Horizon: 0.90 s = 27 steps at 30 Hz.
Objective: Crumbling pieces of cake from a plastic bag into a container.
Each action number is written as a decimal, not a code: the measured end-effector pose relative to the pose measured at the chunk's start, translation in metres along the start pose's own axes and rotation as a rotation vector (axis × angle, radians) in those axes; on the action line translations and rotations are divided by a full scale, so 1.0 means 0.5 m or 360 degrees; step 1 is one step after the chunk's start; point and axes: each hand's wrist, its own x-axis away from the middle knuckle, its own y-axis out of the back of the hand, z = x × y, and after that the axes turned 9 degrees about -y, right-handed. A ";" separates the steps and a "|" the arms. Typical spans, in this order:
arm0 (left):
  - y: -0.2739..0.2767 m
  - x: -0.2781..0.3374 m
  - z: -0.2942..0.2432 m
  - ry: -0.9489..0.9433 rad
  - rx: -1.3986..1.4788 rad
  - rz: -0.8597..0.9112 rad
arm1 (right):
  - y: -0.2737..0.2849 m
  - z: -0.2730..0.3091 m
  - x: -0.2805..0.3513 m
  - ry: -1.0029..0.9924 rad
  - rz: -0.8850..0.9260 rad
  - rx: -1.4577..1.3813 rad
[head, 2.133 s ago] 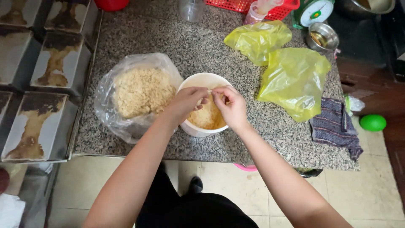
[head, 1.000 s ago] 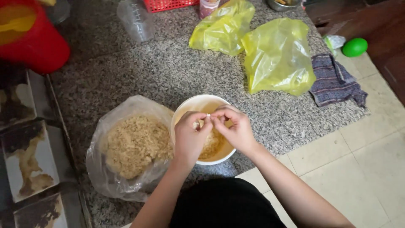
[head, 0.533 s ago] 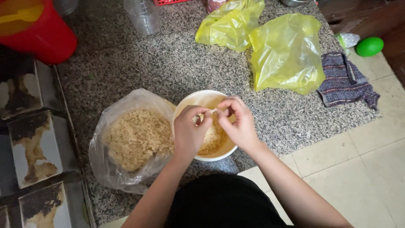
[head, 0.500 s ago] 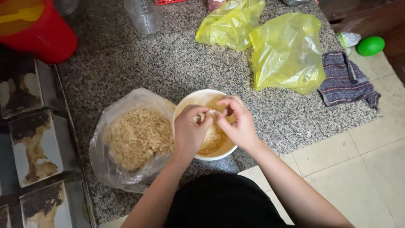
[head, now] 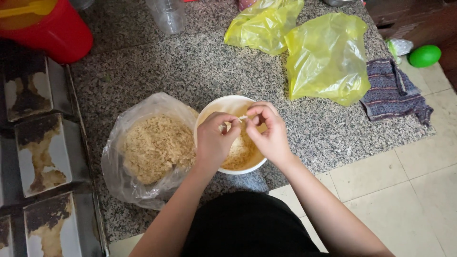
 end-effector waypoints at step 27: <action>0.014 0.005 -0.019 -0.0116 0.0019 -0.0239 | -0.003 -0.026 0.012 -0.0111 -0.0063 -0.0193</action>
